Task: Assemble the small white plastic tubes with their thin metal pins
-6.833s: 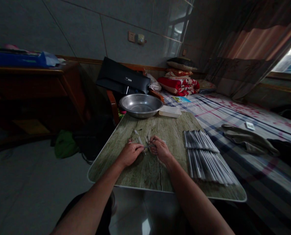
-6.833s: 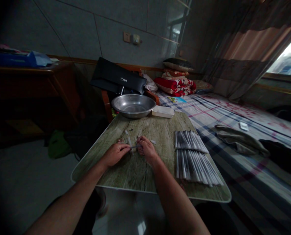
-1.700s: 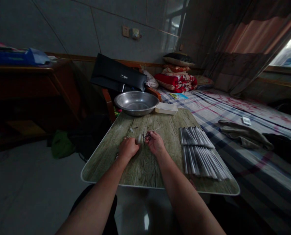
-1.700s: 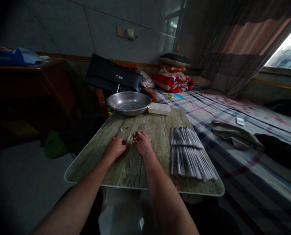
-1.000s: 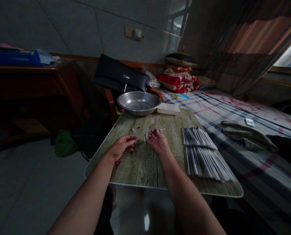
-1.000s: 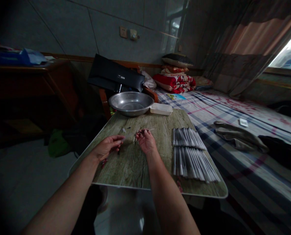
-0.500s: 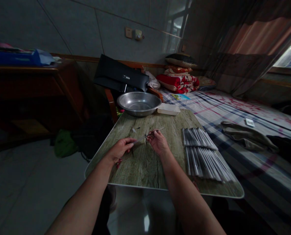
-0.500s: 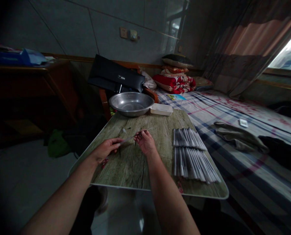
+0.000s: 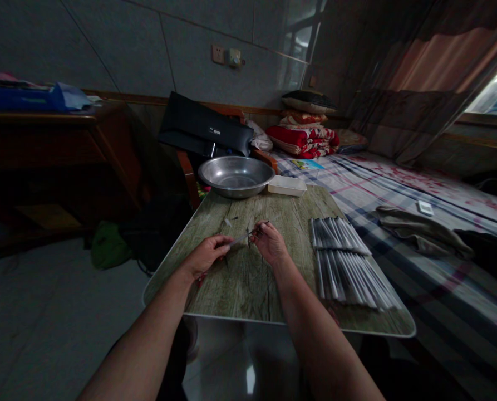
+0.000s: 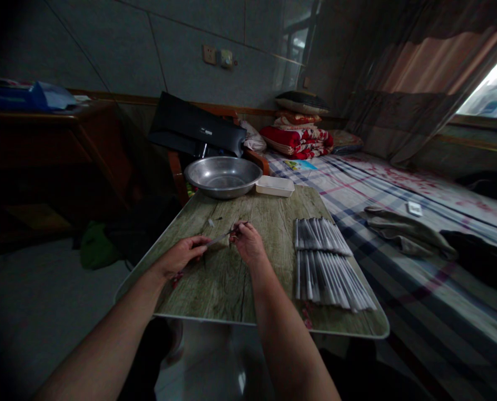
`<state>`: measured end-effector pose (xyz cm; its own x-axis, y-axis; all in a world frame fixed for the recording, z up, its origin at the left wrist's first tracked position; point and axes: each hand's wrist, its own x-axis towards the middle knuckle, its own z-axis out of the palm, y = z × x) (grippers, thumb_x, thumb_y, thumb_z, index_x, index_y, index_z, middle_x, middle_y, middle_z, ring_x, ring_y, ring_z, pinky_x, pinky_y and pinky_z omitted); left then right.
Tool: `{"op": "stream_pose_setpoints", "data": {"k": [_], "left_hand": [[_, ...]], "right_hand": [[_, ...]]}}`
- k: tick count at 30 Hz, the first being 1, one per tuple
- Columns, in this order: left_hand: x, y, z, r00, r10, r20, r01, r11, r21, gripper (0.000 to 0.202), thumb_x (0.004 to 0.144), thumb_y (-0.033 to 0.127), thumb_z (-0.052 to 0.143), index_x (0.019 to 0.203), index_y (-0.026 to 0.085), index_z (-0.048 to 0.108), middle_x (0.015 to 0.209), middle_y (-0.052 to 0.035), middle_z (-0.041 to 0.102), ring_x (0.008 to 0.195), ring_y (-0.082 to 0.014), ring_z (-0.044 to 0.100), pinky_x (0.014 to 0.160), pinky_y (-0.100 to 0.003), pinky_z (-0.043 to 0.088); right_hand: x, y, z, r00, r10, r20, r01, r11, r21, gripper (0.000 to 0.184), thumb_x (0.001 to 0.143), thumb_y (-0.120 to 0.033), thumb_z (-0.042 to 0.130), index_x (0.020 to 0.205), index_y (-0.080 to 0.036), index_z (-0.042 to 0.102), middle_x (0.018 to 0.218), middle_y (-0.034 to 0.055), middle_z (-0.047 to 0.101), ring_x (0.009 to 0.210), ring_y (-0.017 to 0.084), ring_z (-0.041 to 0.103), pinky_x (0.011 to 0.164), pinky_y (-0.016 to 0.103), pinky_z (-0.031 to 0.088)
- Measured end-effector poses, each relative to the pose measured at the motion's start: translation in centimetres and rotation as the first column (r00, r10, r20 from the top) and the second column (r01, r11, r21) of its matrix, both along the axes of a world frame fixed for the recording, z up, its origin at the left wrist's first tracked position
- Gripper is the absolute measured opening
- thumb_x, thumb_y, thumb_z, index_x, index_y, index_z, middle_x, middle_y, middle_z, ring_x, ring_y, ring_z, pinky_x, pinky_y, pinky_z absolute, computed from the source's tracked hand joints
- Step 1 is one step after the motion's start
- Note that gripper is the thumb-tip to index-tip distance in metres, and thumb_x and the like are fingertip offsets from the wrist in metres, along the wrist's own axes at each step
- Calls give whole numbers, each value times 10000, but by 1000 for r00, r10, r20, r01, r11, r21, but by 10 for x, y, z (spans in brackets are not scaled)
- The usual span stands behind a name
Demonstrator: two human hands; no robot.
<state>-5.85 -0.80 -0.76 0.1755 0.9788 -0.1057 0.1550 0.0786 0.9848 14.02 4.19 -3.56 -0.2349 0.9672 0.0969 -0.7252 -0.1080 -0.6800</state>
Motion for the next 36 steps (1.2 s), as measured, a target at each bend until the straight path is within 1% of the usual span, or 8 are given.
{"op": "stream_pose_setpoints", "data": {"k": [5,8,15,20,25,29,31,36], "left_hand": [[2,0,0,998,-36,-55,39,998,55,268,674,339,671,876,169,715,853,-34,691,831,-202,592,801,-324,424],[3,1,0,999,-2,-52,5,998,64,263,688,346,664,879,170,710,802,-24,685,821,-198,601,838,-333,421],[12,-3,-1,993,-74,87,77,997,-29,348,701,304,683,1022,171,659,898,-28,692,814,-159,602,828,-300,427],[18,-4,-4,964,-168,208,182,982,-53,399,676,216,710,1064,164,634,981,-43,696,902,-154,605,854,-274,422],[17,-4,-3,952,-100,290,106,994,-3,391,686,225,725,1060,182,619,861,-16,668,812,-142,598,736,-253,446],[14,-5,1,946,-36,321,19,998,56,316,705,265,725,990,181,616,856,-14,646,768,-138,580,650,-239,447],[12,-4,2,945,10,326,-41,995,88,288,710,264,720,964,179,612,871,-19,648,793,-144,586,675,-246,460],[10,-3,5,931,75,356,-143,975,168,474,739,222,681,1183,222,512,852,2,628,755,-125,580,634,-222,458]], "right_hand": [[0,-2,5,1000,-4,21,5,1000,-3,95,747,-248,676,794,-183,624,701,-12,588,630,113,556,573,246,472],[0,-2,8,999,-49,22,49,999,-9,99,749,-251,680,804,-188,628,704,-14,579,609,109,537,578,252,469],[-3,-5,9,993,-65,104,59,997,51,326,733,-209,690,1046,-240,607,746,-37,554,583,88,510,569,230,456],[-7,-10,10,981,34,189,-55,993,104,354,717,-219,689,1063,-231,612,806,-21,571,651,100,542,587,232,466],[-3,-12,15,990,79,115,-83,996,28,323,743,-334,629,1042,-215,604,862,15,613,679,134,569,583,269,482],[2,-7,14,982,-138,132,140,990,-8,275,730,-351,606,954,-192,605,755,-1,586,585,114,532,516,243,448],[6,-1,11,930,-316,187,322,947,-5,248,733,-360,587,911,-189,594,687,-22,552,532,99,497,481,224,414],[25,13,1,636,-691,344,726,687,36,166,748,-309,492,870,-213,550,648,-47,497,522,94,448,467,199,343]]}}
